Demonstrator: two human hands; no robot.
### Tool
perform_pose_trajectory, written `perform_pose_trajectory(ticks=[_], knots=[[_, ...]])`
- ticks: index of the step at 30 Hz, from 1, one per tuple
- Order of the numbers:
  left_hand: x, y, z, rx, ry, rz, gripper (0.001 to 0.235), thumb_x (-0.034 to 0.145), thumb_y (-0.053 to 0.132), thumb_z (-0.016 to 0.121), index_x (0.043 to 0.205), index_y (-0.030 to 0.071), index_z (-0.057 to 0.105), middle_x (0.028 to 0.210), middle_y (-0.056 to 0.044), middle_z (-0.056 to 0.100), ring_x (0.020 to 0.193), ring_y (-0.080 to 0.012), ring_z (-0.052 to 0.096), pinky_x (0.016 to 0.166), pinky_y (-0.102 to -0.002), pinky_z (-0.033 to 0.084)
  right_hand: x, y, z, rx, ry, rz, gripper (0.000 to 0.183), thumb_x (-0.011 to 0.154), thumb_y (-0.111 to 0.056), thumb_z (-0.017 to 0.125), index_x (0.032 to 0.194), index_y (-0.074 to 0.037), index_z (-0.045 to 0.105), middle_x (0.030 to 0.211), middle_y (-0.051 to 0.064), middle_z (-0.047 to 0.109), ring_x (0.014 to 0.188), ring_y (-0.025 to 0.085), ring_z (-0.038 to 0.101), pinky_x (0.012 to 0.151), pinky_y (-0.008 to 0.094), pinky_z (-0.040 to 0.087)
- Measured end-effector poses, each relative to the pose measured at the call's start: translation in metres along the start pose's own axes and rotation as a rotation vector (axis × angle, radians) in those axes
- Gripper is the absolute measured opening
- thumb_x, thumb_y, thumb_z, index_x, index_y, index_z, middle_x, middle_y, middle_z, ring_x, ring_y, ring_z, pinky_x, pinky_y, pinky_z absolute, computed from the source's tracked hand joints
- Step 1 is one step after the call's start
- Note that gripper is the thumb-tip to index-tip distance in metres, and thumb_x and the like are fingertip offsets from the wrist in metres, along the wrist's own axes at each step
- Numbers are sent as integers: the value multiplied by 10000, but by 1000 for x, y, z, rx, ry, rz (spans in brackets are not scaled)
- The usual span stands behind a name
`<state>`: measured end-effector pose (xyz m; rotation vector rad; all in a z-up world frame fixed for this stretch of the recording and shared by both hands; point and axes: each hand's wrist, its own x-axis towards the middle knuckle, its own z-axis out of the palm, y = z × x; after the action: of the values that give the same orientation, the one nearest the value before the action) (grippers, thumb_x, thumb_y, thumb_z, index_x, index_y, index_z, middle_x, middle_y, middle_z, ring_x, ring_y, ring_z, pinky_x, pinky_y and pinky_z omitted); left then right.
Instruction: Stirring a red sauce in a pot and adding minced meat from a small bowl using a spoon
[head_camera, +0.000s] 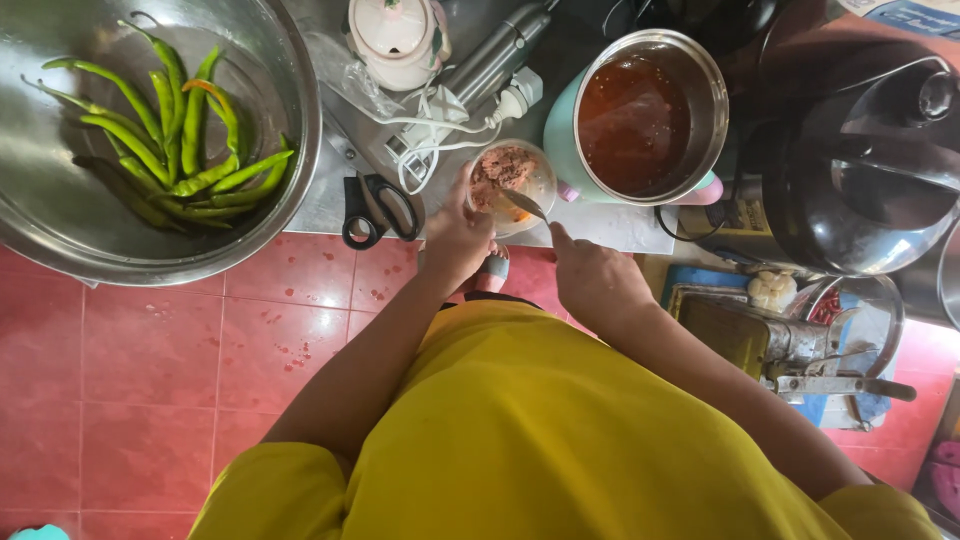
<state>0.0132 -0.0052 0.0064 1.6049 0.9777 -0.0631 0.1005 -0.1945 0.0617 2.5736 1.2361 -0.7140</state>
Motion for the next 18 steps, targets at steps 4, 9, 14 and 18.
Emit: perform_pose_trajectory(ticks=[4, 9, 14, 18], knots=[[3, -7, 4, -47, 20, 16, 732, 830, 181, 557, 1539, 326, 448, 755, -111, 753, 635, -221, 776, 661, -288, 680, 12, -23, 4, 11, -131, 83, 608, 963, -159, 337, 1559, -64, 406, 814, 96, 692, 687, 292, 732, 571, 465, 646], [11, -28, 18, 41, 87, 96, 716, 843, 240, 588, 1543, 312, 457, 817, -193, 736, 827, -388, 761, 871, -498, 594, 14, -33, 17, 75, 45, -50, 662, 924, -128, 420, 1576, -24, 382, 818, 144, 693, 715, 369, 746, 597, 575, 626], [21, -28, 9, -95, 46, 97, 695, 823, 177, 545, 1510, 275, 492, 697, -133, 722, 601, -244, 759, 659, -316, 661, 30, -33, 22, -15, 106, -129, 645, 914, -105, 457, 1549, -1, 414, 766, 92, 688, 654, 297, 729, 519, 496, 623], [25, -27, 5, -113, -17, 79, 706, 808, 167, 532, 1507, 252, 491, 637, -105, 725, 542, -207, 748, 517, -258, 667, 42, -33, 21, -136, 118, -194, 635, 893, -114, 520, 1512, 14, 449, 690, 17, 662, 578, 211, 696, 445, 419, 597]])
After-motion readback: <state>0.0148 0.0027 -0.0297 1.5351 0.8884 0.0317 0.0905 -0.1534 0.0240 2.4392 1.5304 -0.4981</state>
